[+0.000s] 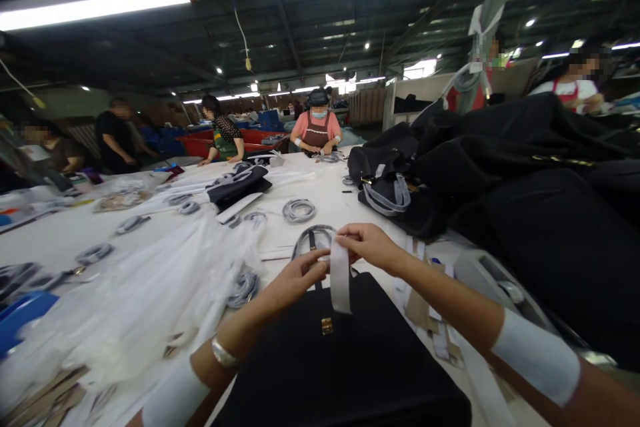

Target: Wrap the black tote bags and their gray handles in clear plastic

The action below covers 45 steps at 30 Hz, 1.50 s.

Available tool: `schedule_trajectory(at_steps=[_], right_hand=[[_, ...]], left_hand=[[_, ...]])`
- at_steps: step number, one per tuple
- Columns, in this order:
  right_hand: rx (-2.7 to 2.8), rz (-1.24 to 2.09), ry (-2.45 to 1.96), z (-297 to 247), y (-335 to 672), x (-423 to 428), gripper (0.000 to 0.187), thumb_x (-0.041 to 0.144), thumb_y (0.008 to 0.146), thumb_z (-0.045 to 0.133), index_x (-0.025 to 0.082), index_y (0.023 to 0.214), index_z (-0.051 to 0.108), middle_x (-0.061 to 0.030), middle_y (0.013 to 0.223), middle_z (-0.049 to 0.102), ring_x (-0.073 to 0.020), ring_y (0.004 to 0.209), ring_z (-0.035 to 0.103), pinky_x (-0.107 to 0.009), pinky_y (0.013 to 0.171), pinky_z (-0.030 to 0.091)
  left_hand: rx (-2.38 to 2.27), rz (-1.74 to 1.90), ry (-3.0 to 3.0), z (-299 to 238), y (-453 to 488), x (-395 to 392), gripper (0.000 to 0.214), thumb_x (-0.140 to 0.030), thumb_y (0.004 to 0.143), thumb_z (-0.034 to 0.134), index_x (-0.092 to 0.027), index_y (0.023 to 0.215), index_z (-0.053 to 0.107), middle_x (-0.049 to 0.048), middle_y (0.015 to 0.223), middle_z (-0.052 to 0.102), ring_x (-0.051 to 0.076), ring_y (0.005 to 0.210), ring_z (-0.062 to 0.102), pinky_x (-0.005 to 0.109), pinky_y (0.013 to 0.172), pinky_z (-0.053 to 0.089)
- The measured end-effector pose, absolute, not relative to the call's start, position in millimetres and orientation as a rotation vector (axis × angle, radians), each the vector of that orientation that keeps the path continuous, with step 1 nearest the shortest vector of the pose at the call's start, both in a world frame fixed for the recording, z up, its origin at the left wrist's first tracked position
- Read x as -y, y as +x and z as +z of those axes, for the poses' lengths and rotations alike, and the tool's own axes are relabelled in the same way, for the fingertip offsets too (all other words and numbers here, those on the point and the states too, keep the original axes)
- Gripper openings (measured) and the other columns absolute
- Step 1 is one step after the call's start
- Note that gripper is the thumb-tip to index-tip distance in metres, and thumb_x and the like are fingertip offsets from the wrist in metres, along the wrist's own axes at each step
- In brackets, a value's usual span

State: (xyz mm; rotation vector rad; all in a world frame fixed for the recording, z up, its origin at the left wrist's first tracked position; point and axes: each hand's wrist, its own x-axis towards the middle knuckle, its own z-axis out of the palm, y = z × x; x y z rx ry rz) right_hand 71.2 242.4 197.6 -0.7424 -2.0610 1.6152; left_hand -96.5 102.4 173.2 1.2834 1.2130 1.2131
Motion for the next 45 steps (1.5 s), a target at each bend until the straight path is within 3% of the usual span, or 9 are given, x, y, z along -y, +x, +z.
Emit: schedule_trajectory(at_steps=[9,18,24,28,31,34,36,39,45], right_hand=[[2.352,1.418,-0.944,145.8,12.2,-264.7,0.026,0.038,0.093,0.061,0.014,0.1,0.068,-0.0032,0.081,0.068,-0.0141,0.073,0.066,-0.026,0.07,0.058],[2.682,1.038,-1.343,89.3,-78.6,-292.8,0.033,0.035,0.095,0.061,0.016,0.122,0.058,-0.0092,0.121,0.061,-0.0219,0.102,0.063,-0.042,0.087,0.055],[2.642,1.07,-1.312,88.1,-92.0,-297.2,0.031,0.035,0.095,0.061,0.016,0.12,0.06,-0.0082,0.121,0.061,-0.0225,0.103,0.062,-0.042,0.087,0.055],[2.477,1.253,-1.189,103.4,-78.9,-289.7,0.03,0.034,0.095,0.061,0.015,0.118,0.061,-0.0078,0.118,0.062,-0.0211,0.1,0.063,-0.041,0.085,0.056],[2.292,1.444,-1.07,120.4,-63.2,-275.7,0.025,0.033,0.098,0.057,0.013,0.113,0.06,-0.0065,0.104,0.067,-0.0175,0.089,0.067,-0.036,0.078,0.058],[2.108,1.58,-0.938,141.7,-48.1,-259.5,0.012,0.027,0.099,0.054,0.014,0.1,0.056,-0.0062,0.092,0.071,-0.0153,0.08,0.071,-0.03,0.075,0.059],[1.997,1.616,-0.857,159.5,-39.6,-250.8,0.011,0.026,0.096,0.057,0.017,0.092,0.052,-0.0066,0.088,0.073,-0.0158,0.078,0.072,-0.028,0.073,0.059],[1.861,1.619,-0.746,193.1,-29.3,-242.2,0.017,0.028,0.091,0.064,0.018,0.087,0.051,-0.0064,0.084,0.074,-0.0172,0.076,0.073,-0.028,0.07,0.059],[1.705,1.51,-0.513,286.4,-14.2,-228.1,0.022,0.031,0.085,0.072,0.018,0.088,0.055,-0.0028,0.081,0.073,-0.0153,0.074,0.072,-0.029,0.075,0.059]], left_hand=[[-1.323,1.359,0.901,112.8,-101.8,-80.4,0.037,-0.047,0.075,0.071,-0.013,0.086,0.066,0.0009,0.069,0.063,0.012,0.061,0.054,0.023,0.059,0.04],[-1.611,1.439,0.98,87.2,-148.6,-39.5,0.028,-0.044,0.079,0.066,-0.017,0.074,0.059,-0.0019,0.069,0.052,0.015,0.07,0.049,0.024,0.064,0.037],[-1.714,1.392,1.043,82.9,-165.6,-17.9,0.027,-0.044,0.083,0.059,-0.018,0.081,0.064,0.0073,0.092,0.066,0.025,0.093,0.061,0.032,0.081,0.046],[-1.861,1.349,1.077,83.5,-167.9,-21.0,0.016,-0.036,0.076,0.066,-0.019,0.077,0.067,0.0146,0.137,0.056,0.034,0.136,0.042,0.041,0.106,0.035],[-1.799,1.33,0.987,83.6,-169.7,-26.6,0.014,-0.033,0.072,0.07,-0.02,0.074,0.069,0.0145,0.134,0.059,0.033,0.14,0.037,0.043,0.114,0.025],[-1.765,1.351,0.929,83.5,-168.0,-29.8,0.02,-0.038,0.071,0.071,-0.018,0.074,0.069,0.0134,0.114,0.068,0.035,0.131,0.047,0.043,0.106,0.035],[-1.717,1.343,0.894,84.7,-164.0,-30.5,0.029,-0.045,0.072,0.069,-0.016,0.078,0.07,0.0113,0.093,0.071,0.034,0.106,0.063,0.041,0.089,0.047],[-1.647,1.363,0.879,93.3,-156.6,-31.7,0.04,-0.052,0.074,0.068,-0.014,0.086,0.071,0.0066,0.077,0.069,0.025,0.075,0.066,0.035,0.069,0.05],[-1.635,1.645,1.069,154.1,-152.3,-47.5,0.035,-0.05,0.075,0.071,-0.016,0.08,0.071,0.0074,0.098,0.069,0.024,0.099,0.062,0.032,0.087,0.047]])
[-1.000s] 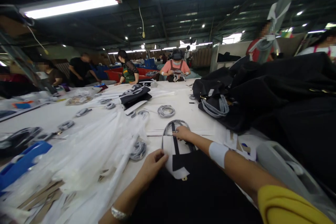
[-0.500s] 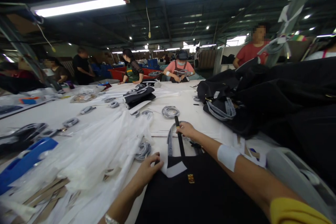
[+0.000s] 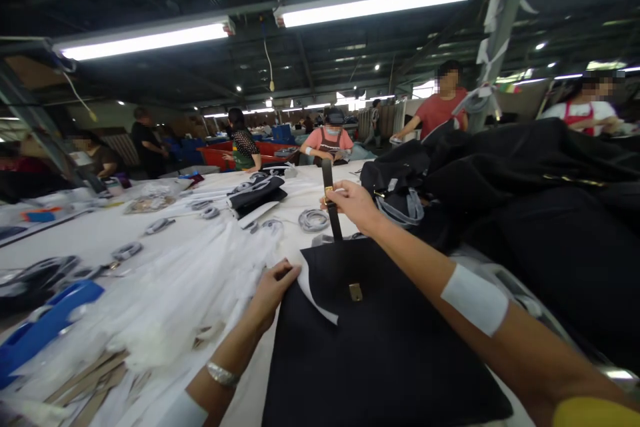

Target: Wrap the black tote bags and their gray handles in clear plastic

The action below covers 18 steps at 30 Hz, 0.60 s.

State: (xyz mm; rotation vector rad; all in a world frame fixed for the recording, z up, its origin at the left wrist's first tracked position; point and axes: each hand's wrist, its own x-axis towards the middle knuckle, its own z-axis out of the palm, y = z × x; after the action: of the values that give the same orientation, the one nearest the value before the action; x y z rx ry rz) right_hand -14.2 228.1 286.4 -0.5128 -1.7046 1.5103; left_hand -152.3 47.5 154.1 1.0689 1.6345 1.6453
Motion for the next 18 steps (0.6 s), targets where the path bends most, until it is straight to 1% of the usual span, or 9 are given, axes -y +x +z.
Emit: schedule_trajectory(at_steps=[2,4,7,9,12,14,16,18], right_hand=[[1.676,1.447,-0.402,319.2,-7.2,-218.8,0.027,0.035,0.082,0.075,0.017,0.091,0.057,-0.0021,0.081,0.073,-0.0159,0.075,0.072,-0.031,0.076,0.06],[1.669,1.374,-0.263,344.7,4.3,-205.5,0.033,0.039,0.078,0.078,0.018,0.092,0.058,-0.0019,0.081,0.072,-0.0176,0.077,0.072,-0.033,0.077,0.06],[1.697,1.282,-0.135,357.1,33.1,-180.3,0.035,0.043,0.077,0.079,0.02,0.094,0.06,-0.0008,0.08,0.072,-0.0186,0.078,0.072,-0.034,0.078,0.059],[1.726,1.233,-0.16,346.4,58.5,-162.4,0.03,0.042,0.081,0.075,0.021,0.096,0.061,-0.0013,0.082,0.072,-0.0181,0.079,0.071,-0.033,0.081,0.058],[1.754,1.215,-0.269,313.2,97.5,-135.1,0.021,0.041,0.089,0.067,0.022,0.097,0.063,-0.0027,0.086,0.072,-0.0171,0.083,0.069,-0.029,0.082,0.055],[1.78,1.289,-0.328,288.6,118.1,-114.8,0.02,0.043,0.092,0.062,0.023,0.096,0.064,-0.0026,0.083,0.072,-0.0164,0.079,0.068,-0.027,0.078,0.054],[1.867,1.402,-0.371,265.2,132.3,-91.9,0.022,0.043,0.094,0.059,0.023,0.093,0.065,-0.0031,0.082,0.072,-0.0167,0.077,0.068,-0.027,0.076,0.054],[2.011,1.494,-0.41,240.9,141.6,-67.7,0.021,0.042,0.094,0.058,0.023,0.09,0.068,-0.0039,0.084,0.073,-0.0183,0.08,0.069,-0.028,0.076,0.054]], left_hand=[[-1.607,1.741,1.18,182.3,-152.3,-54.1,0.033,-0.049,0.077,0.069,-0.016,0.078,0.07,0.0072,0.102,0.069,0.023,0.102,0.061,0.032,0.092,0.046],[-1.593,1.809,1.286,205.4,-151.7,-58.7,0.029,-0.047,0.078,0.07,-0.017,0.074,0.07,0.0064,0.101,0.07,0.023,0.1,0.062,0.032,0.093,0.046],[-1.624,1.881,1.429,219.4,-150.3,-60.7,0.022,-0.04,0.075,0.074,-0.019,0.07,0.071,0.0062,0.103,0.07,0.024,0.102,0.062,0.034,0.098,0.044],[-1.726,1.937,1.538,213.5,-149.5,-57.5,0.017,-0.037,0.077,0.073,-0.02,0.074,0.073,0.0065,0.104,0.07,0.023,0.103,0.062,0.035,0.099,0.044],[-1.886,1.971,1.613,192.7,-147.7,-42.6,0.016,-0.037,0.081,0.069,-0.021,0.077,0.073,0.0068,0.098,0.072,0.023,0.095,0.065,0.035,0.093,0.048],[-1.937,1.909,1.622,178.2,-145.5,-25.2,0.016,-0.036,0.081,0.068,-0.022,0.074,0.073,0.0069,0.096,0.072,0.024,0.094,0.065,0.036,0.091,0.05],[-1.975,1.813,1.639,164.0,-141.5,-3.5,0.014,-0.035,0.081,0.067,-0.023,0.078,0.075,0.0068,0.099,0.073,0.025,0.099,0.065,0.038,0.094,0.049],[-2.025,1.752,1.596,147.2,-135.1,19.7,0.014,-0.034,0.081,0.065,-0.025,0.081,0.076,0.0061,0.101,0.073,0.026,0.103,0.064,0.04,0.096,0.049]])
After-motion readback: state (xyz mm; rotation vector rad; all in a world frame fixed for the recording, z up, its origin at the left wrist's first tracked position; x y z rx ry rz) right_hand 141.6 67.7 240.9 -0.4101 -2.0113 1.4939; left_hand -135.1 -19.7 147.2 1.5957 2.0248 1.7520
